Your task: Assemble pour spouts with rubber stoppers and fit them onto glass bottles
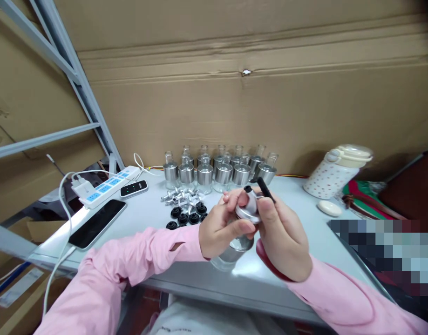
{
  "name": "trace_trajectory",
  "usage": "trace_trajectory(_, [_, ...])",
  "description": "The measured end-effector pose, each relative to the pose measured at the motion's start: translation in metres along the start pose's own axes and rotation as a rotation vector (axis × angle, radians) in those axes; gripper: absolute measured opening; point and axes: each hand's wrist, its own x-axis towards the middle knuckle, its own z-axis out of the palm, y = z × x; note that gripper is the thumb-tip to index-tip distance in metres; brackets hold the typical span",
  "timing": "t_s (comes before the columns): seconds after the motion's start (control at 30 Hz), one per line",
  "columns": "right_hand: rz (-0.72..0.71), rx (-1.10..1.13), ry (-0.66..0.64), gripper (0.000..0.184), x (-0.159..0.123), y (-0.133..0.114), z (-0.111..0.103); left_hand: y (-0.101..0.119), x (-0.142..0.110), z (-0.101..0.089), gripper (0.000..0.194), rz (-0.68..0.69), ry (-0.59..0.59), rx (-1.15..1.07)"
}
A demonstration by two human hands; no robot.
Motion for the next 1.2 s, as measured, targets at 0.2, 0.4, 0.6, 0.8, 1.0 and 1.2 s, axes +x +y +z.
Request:
trace_trajectory(0.2, [-0.017,0.075,0.108,0.031,0.014,-0.01,0.01,0.023,0.005,-0.006,0.044,0.081,-0.029,-0.049])
trace_trajectory(0.4, [0.021,0.008,0.136,0.035,0.028,0.005,0.009,0.012,0.02,-0.013,0.047,-0.019,0.003,-0.194])
trace_trajectory(0.6, [-0.002,-0.083,0.147,0.037,0.031,0.013,0.009,0.013,0.02,-0.015,0.05,-0.107,0.062,-0.182])
trace_trajectory(0.8, [-0.2,-0.035,0.27,0.032,0.04,0.004,0.004,0.009,0.01,-0.003,0.057,-0.199,0.001,-0.112])
trace_trajectory(1.0, [-0.246,0.106,0.378,0.028,0.056,-0.009,-0.024,0.05,0.015,-0.022,0.052,-0.017,0.134,-0.129])
trace_trajectory(1.2, [-0.273,0.11,0.443,0.025,0.066,-0.011,-0.043,0.091,0.035,-0.107,0.056,0.254,0.515,0.23])
